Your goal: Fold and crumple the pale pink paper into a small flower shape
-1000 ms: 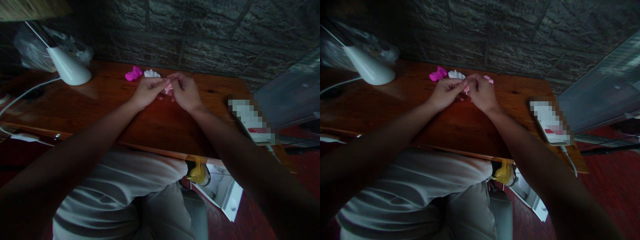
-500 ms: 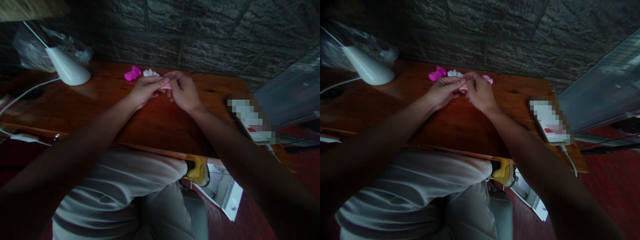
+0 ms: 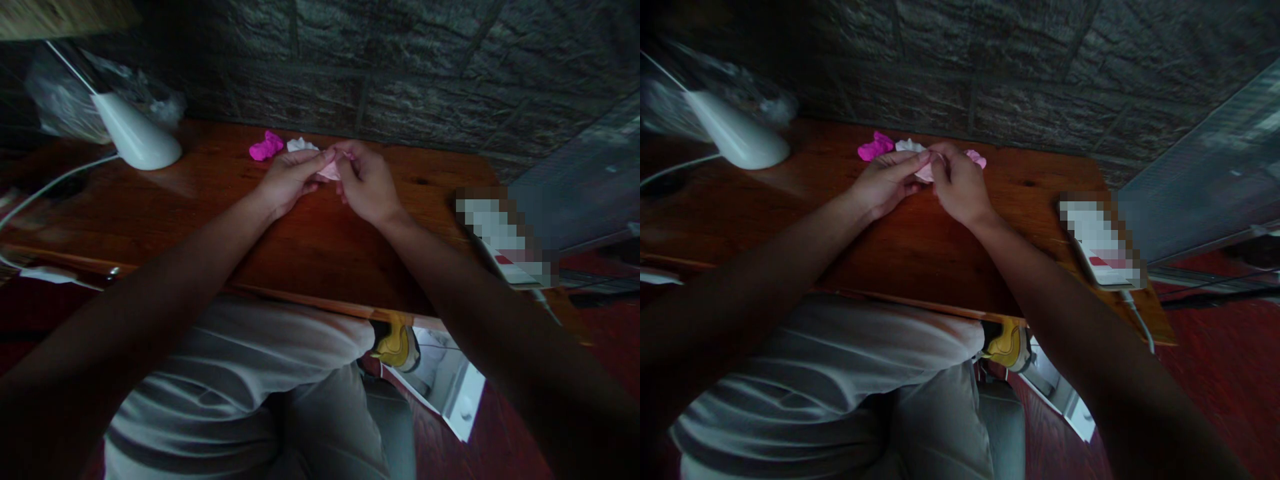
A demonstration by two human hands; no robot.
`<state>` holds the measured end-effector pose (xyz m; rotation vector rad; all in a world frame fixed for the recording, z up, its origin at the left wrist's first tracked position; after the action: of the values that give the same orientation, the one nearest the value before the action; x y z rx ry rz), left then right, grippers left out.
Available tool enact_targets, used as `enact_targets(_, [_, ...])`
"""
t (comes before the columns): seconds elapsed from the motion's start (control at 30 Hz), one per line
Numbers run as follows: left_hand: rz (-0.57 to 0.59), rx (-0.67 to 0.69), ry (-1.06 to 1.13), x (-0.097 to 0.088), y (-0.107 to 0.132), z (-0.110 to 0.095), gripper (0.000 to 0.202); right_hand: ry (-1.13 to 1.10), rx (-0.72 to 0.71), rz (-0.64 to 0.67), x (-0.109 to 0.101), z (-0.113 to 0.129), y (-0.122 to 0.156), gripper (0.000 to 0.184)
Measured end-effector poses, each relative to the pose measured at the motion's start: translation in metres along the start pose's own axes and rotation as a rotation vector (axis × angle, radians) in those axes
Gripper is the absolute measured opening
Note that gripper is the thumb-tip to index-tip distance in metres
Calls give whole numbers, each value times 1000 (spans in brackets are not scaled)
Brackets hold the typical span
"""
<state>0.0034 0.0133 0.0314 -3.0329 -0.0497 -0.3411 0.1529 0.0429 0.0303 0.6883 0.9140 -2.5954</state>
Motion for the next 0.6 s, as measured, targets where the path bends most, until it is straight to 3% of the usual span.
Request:
enact_targets(0.43, [-81, 122, -53, -1, -4, 3, 18, 103, -57, -71, -1, 4, 1, 40])
enact_targets(0.6, [-70, 76, -46, 0, -1, 1, 17, 50, 2, -69, -1, 9, 3, 34])
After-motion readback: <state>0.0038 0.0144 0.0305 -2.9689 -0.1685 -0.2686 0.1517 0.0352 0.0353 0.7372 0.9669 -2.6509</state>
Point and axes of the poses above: each hand's wrist, its own y-axis away from the middle knuckle, its own x-axis out of the palm, z = x × y, the point moved 2 cm from there along -y, towards the middle knuckle, and after that the axes turned 6 degrees about y, right-handed, at the moved point
